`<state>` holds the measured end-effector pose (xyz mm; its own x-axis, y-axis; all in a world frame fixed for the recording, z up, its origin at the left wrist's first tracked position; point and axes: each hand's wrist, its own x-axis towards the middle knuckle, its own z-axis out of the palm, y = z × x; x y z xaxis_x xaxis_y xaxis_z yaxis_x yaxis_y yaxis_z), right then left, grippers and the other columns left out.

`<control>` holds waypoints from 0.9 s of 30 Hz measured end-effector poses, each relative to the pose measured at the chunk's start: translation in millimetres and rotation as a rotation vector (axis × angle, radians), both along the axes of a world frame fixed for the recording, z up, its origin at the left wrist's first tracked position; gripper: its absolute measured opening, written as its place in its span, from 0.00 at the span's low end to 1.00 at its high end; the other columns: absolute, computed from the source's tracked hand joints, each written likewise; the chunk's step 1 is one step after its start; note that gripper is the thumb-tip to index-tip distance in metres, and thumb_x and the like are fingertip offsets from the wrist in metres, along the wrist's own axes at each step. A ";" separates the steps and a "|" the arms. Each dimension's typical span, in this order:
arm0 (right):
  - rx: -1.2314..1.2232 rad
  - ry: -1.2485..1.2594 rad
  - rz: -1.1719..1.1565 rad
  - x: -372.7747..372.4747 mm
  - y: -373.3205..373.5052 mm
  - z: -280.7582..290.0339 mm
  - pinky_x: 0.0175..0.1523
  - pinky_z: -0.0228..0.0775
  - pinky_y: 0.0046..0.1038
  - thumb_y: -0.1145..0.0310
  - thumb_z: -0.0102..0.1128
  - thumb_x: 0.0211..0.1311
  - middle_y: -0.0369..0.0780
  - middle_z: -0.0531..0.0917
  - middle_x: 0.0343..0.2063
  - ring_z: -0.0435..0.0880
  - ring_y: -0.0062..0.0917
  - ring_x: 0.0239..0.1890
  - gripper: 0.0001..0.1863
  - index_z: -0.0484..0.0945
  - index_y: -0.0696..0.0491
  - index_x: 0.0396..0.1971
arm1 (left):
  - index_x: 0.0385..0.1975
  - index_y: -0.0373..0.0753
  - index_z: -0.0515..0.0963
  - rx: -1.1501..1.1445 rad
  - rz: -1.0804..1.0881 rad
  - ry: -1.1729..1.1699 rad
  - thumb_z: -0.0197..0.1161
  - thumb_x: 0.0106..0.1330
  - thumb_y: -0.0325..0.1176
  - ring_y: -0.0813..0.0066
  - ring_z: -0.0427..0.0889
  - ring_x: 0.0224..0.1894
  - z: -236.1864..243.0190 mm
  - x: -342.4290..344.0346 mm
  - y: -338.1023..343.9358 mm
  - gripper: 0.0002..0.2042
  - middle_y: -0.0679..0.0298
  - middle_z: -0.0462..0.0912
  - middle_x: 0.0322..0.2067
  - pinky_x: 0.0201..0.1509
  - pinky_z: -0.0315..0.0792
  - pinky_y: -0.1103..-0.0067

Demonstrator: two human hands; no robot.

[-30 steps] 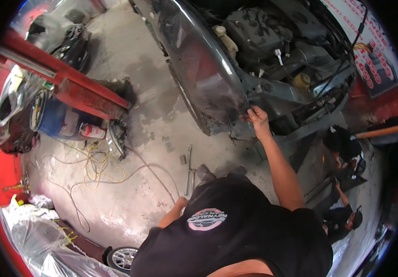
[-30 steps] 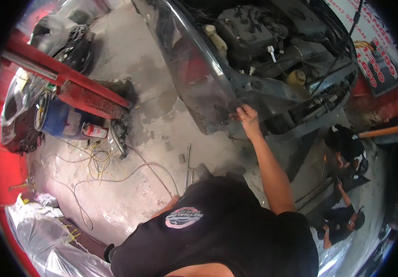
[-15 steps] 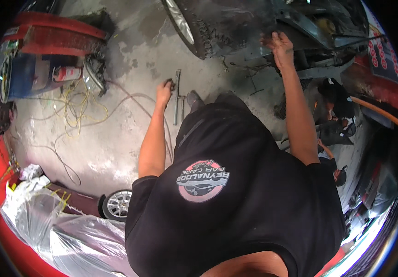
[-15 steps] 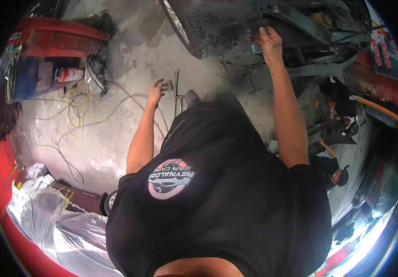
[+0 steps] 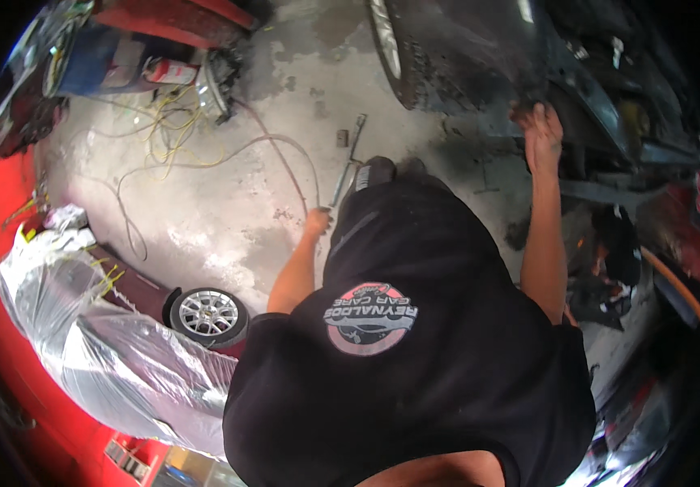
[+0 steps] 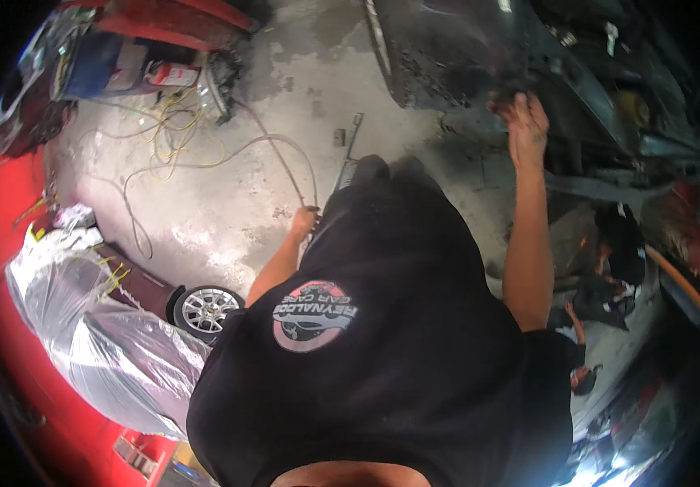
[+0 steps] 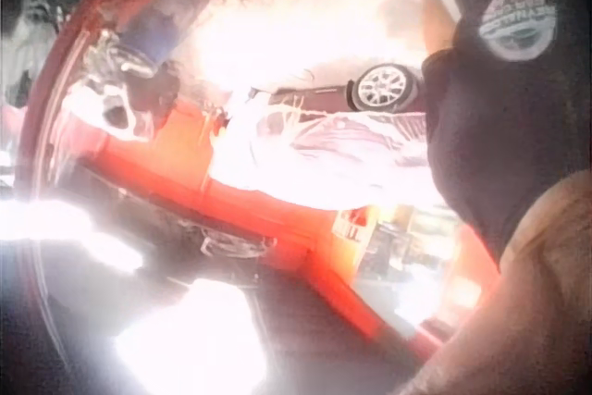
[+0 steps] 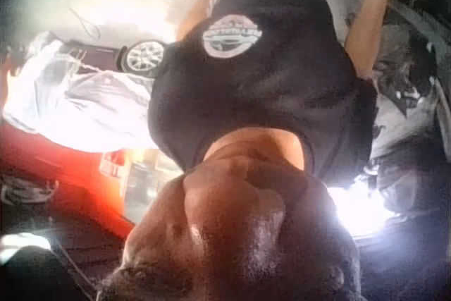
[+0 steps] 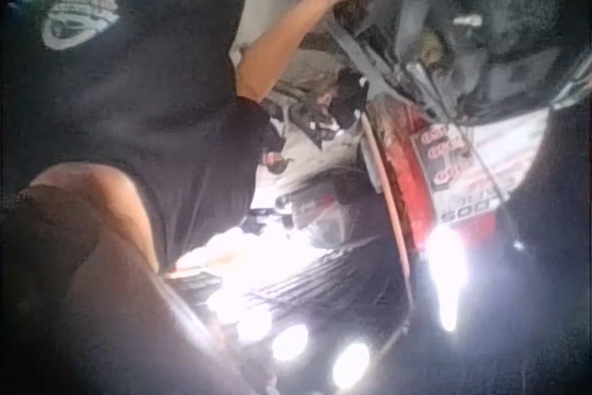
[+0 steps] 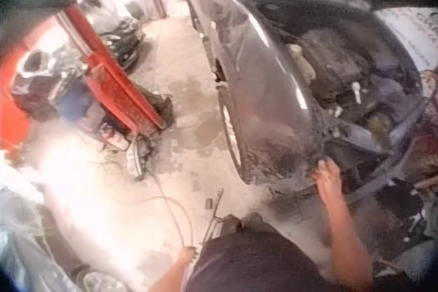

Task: The person works on the front fender and headlight area of a vehicle, handling parts of the body panel and checking the fit near the wheel well and engine bay.

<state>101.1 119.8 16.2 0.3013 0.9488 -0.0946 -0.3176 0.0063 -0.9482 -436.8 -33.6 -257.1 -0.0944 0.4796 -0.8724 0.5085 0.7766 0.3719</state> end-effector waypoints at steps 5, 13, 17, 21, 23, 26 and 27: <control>0.030 -0.140 0.006 7.4 0.2 -3.4 0.50 0.77 0.35 0.66 0.52 0.73 0.44 0.85 0.38 0.85 0.31 0.39 0.13 0.77 0.61 0.44 | 0.44 0.29 0.81 0.251 0.023 -0.194 0.56 0.63 0.34 0.67 0.83 0.33 1.4 11.5 -19.4 0.16 0.52 0.86 0.34 0.36 0.76 0.69; -0.148 -0.469 -0.271 -22.4 4.0 11.3 0.51 0.74 0.33 0.64 0.54 0.72 0.43 0.83 0.37 0.82 0.29 0.42 0.16 0.77 0.66 0.43 | 0.37 0.27 0.81 0.372 -0.009 0.033 0.56 0.59 0.32 0.54 0.85 0.38 8.1 -30.7 73.9 0.14 0.41 0.83 0.31 0.44 0.75 0.66; -0.185 -0.887 -0.531 -54.1 20.3 30.9 0.51 0.71 0.29 0.62 0.55 0.72 0.48 0.82 0.39 0.80 0.33 0.42 0.20 0.74 0.68 0.46 | 0.35 0.29 0.83 0.268 -0.147 0.092 0.56 0.56 0.32 0.46 0.84 0.42 17.9 -70.9 144.0 0.14 0.39 0.83 0.33 0.46 0.76 0.65; -0.196 -1.088 -0.829 -88.7 59.1 19.0 0.53 0.68 0.35 0.54 0.54 0.72 0.54 0.78 0.46 0.77 0.38 0.46 0.27 0.72 0.67 0.50 | 0.36 0.29 0.83 0.353 -0.217 0.073 0.56 0.55 0.32 0.45 0.83 0.45 4.0 -123.3 223.8 0.15 0.40 0.83 0.38 0.50 0.76 0.63; -0.245 -1.100 -0.855 -100.0 74.2 11.1 0.55 0.65 0.41 0.50 0.50 0.73 0.57 0.76 0.49 0.76 0.46 0.49 0.30 0.69 0.67 0.53 | 0.38 0.30 0.83 0.397 -0.259 0.054 0.56 0.55 0.32 0.44 0.82 0.46 -16.2 -157.9 274.9 0.16 0.40 0.83 0.39 0.51 0.75 0.63; -0.440 -1.272 -0.996 -105.2 82.0 4.7 0.58 0.61 0.47 0.53 0.42 0.75 0.62 0.73 0.52 0.72 0.57 0.54 0.29 0.63 0.67 0.57 | 0.44 0.32 0.82 0.392 -0.294 0.016 0.56 0.58 0.35 0.45 0.81 0.49 -32.0 -223.7 322.1 0.18 0.42 0.82 0.44 0.56 0.73 0.62; -0.432 -1.344 -0.987 -104.0 83.3 3.1 0.60 0.60 0.47 0.53 0.42 0.75 0.62 0.72 0.55 0.71 0.56 0.56 0.30 0.62 0.67 0.58 | 0.45 0.32 0.82 0.371 -0.429 0.106 0.57 0.58 0.34 0.46 0.81 0.49 -31.9 -240.5 344.0 0.18 0.43 0.83 0.44 0.57 0.72 0.64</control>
